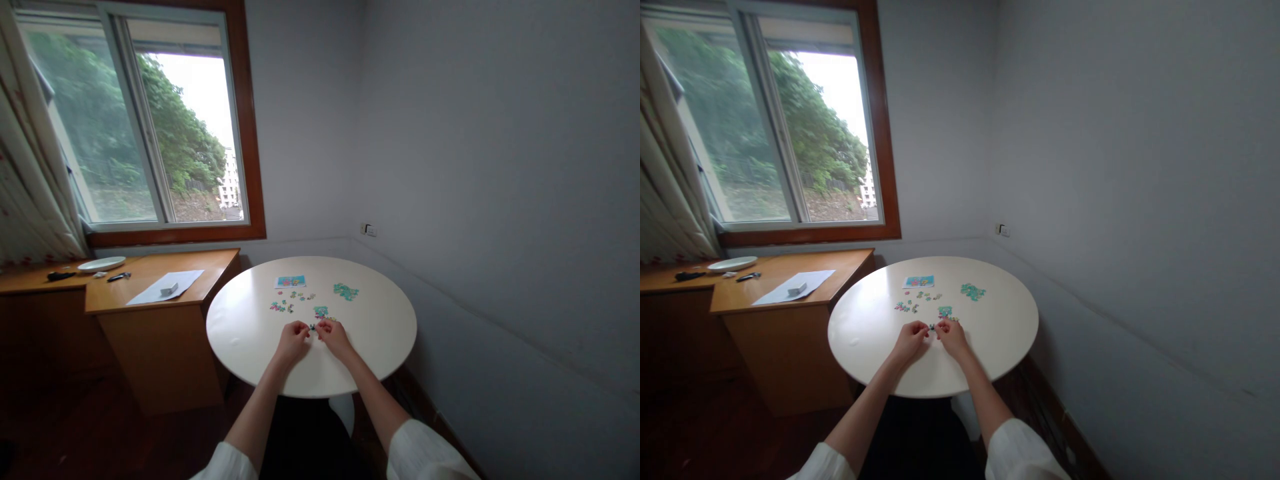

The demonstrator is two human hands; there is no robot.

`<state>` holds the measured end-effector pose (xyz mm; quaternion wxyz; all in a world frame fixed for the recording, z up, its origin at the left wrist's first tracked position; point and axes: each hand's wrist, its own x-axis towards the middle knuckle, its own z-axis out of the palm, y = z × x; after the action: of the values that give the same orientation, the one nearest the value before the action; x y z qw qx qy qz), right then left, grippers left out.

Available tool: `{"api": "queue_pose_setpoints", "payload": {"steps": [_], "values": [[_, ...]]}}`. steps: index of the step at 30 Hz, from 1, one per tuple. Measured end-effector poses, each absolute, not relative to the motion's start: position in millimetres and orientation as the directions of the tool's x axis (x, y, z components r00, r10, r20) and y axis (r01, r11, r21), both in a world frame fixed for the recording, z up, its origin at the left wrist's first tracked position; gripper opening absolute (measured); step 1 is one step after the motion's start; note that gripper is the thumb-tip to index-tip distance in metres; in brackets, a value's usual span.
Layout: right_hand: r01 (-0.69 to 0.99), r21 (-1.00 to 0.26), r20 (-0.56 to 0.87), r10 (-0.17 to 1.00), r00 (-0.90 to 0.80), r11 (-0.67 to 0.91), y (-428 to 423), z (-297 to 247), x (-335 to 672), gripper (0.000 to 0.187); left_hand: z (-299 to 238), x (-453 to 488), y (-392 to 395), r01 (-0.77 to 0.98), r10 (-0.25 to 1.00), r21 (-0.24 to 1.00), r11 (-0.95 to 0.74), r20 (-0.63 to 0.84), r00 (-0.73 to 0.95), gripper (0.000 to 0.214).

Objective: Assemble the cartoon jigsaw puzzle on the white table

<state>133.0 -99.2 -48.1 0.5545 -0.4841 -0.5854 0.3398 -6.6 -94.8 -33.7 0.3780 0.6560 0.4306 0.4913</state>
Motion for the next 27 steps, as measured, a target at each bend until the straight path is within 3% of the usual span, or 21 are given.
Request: {"api": "queue_pose_setpoints", "payload": {"steps": [21, 24, 27], "values": [[0.204, -0.914, 0.369, 0.928, 0.061, 0.35, -102.7, -42.1, 133.9, 0.02, -31.9, -7.1, -96.4, 0.23, 0.935, 0.909, -0.348, 0.32, 0.153, 0.013], [0.272, -0.903, 0.367, 0.926, 0.084, 0.333, -103.8, -41.1, 134.8, 0.018, -30.5, -6.7, -97.4, 0.216, 0.938, 0.916, -0.339, 0.313, 0.146, 0.012], [0.474, -0.825, 0.429, 0.886, 0.174, 0.306, -107.8, -37.9, 135.9, 0.017, -29.2, -6.4, -98.0, 0.209, 0.938, 0.916, -0.341, 0.318, 0.135, 0.012]]}}
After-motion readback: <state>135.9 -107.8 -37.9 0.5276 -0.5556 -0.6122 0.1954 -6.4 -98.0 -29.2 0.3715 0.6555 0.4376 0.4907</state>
